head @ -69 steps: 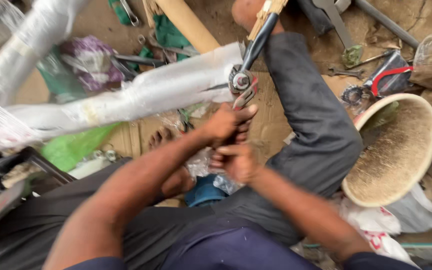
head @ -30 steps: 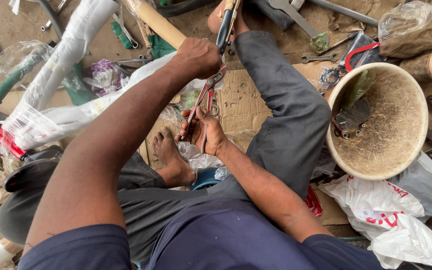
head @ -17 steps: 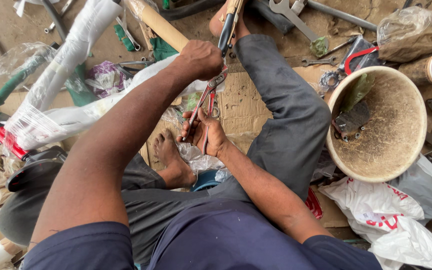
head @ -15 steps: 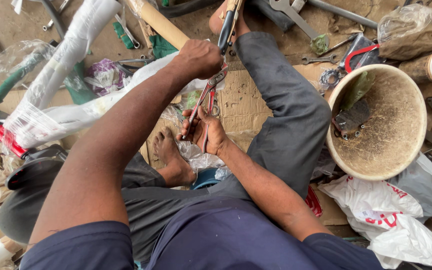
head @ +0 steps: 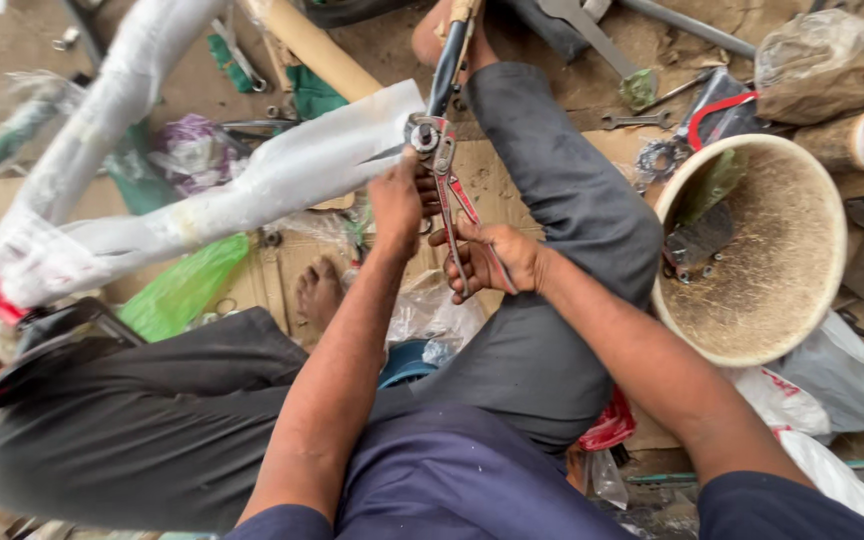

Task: The person sits on the floor and uses a red adjustable wrench to tighten a bolt on the head tube of a white bicycle frame. The frame is partially wrapped in protective plastic. The person repeatedly adjusts the wrench and applies torque to the bolt.

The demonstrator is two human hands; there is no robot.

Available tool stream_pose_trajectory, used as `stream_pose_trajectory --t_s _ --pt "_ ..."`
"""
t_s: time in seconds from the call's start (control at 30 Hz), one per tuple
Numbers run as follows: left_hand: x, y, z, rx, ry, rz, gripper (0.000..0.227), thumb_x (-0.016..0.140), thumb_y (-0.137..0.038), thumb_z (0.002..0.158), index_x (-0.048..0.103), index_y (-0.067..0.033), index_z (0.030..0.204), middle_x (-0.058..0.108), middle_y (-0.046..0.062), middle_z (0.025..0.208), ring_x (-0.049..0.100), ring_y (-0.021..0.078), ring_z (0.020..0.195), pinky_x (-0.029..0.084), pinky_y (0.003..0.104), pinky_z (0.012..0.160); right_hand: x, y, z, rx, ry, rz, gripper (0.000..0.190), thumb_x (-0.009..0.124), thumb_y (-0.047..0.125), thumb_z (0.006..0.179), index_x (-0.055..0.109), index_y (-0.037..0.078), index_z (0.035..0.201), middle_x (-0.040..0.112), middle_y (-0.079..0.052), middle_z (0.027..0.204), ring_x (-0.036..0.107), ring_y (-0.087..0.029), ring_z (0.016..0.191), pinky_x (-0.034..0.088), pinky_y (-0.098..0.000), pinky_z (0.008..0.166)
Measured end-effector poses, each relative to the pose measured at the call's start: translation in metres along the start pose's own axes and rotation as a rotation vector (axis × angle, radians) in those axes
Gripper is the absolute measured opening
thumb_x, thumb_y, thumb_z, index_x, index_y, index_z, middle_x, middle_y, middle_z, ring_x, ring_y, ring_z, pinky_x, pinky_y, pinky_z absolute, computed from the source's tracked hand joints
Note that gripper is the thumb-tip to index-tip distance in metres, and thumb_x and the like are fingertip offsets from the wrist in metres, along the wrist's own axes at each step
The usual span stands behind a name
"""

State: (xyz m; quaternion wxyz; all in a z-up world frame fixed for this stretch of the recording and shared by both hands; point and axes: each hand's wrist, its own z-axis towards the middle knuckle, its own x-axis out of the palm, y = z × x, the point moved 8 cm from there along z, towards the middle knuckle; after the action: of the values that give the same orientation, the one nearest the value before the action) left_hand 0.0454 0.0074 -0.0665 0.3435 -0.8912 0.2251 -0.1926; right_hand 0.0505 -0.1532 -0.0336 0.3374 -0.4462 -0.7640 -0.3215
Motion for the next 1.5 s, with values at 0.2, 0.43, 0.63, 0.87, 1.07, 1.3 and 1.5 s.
stream_pose_trajectory --t_s 0.2,0.43,0.63,0.87,1.07,1.3,1.5 --pt "0.007 -0.014 0.004 -0.02 0.083 0.049 0.044 0.065 -0.034 0.101 0.064 0.0048 0.08 0.063 0.009 0.064 0.056 0.0153 0.045 0.044 0.03 0.039 0.021 0.014 -0.014 -0.002 0.063 -0.011 0.054 0.053 0.045 0.105 0.049 0.005 0.14 0.068 -0.015 0.098 0.069 -0.029 0.089 0.057 -0.0537 0.087" --pt "0.012 -0.014 0.011 -0.056 0.059 0.054 0.042 0.062 -0.032 0.099 0.068 0.0054 0.082 0.066 0.012 0.064 0.061 0.0179 0.045 0.05 0.032 0.039 0.012 0.031 -0.022 0.004 0.043 -0.041 0.052 0.058 0.039 0.103 0.051 0.001 0.138 0.066 -0.015 0.106 0.067 -0.031 0.099 0.054 -0.0513 0.094" --pt "0.006 0.004 0.005 -0.039 0.135 -0.127 0.045 0.058 -0.037 0.101 0.069 0.0045 0.088 0.071 0.012 0.073 0.067 0.0202 0.055 0.056 0.034 0.05 -0.002 0.011 -0.013 0.024 -0.015 -0.013 0.048 0.054 0.045 0.104 0.056 0.003 0.129 0.066 -0.012 0.097 0.068 -0.03 0.09 0.056 -0.0512 0.087" --pt "0.059 0.048 -0.025 -0.485 0.406 -0.317 0.037 0.067 -0.038 0.096 0.063 -0.0006 0.098 0.07 0.011 0.079 0.071 0.0231 0.069 0.059 0.038 0.064 -0.015 0.007 -0.011 0.035 -0.104 -0.017 0.049 0.056 0.048 0.102 0.061 0.001 0.116 0.068 -0.014 0.095 0.068 -0.029 0.085 0.058 -0.0504 0.083" --pt "0.079 0.034 -0.034 -0.422 0.33 -0.428 0.046 0.069 -0.047 0.094 0.049 -0.0086 0.078 0.05 0.003 0.06 0.055 0.0215 0.05 0.05 0.037 0.048 -0.003 0.022 -0.024 0.072 -0.225 -0.084 0.033 0.065 0.024 0.093 0.062 0.001 0.117 0.07 -0.017 0.1 0.069 -0.032 0.093 0.055 -0.0504 0.089" --pt "0.06 0.03 -0.037 -0.51 0.398 -0.284 0.044 0.072 -0.044 0.093 0.047 -0.0109 0.076 0.048 0.002 0.058 0.05 0.018 0.047 0.045 0.034 0.046 0.021 -0.013 0.006 0.063 -0.16 0.236 0.026 0.067 0.022 0.095 0.06 -0.001 0.108 0.057 -0.008 0.083 0.056 -0.026 0.079 0.051 -0.0446 0.078" --pt "0.001 -0.013 -0.001 -0.646 0.888 0.359 0.043 0.069 -0.045 0.094 0.054 -0.0084 0.076 0.049 0.001 0.056 0.048 0.0173 0.045 0.043 0.033 0.045 0.079 -0.042 0.14 -0.569 -0.144 0.563 0.028 0.069 0.036 0.096 0.06 0.012 0.108 0.054 -0.002 0.092 0.052 -0.021 0.09 0.043 -0.0393 0.09"
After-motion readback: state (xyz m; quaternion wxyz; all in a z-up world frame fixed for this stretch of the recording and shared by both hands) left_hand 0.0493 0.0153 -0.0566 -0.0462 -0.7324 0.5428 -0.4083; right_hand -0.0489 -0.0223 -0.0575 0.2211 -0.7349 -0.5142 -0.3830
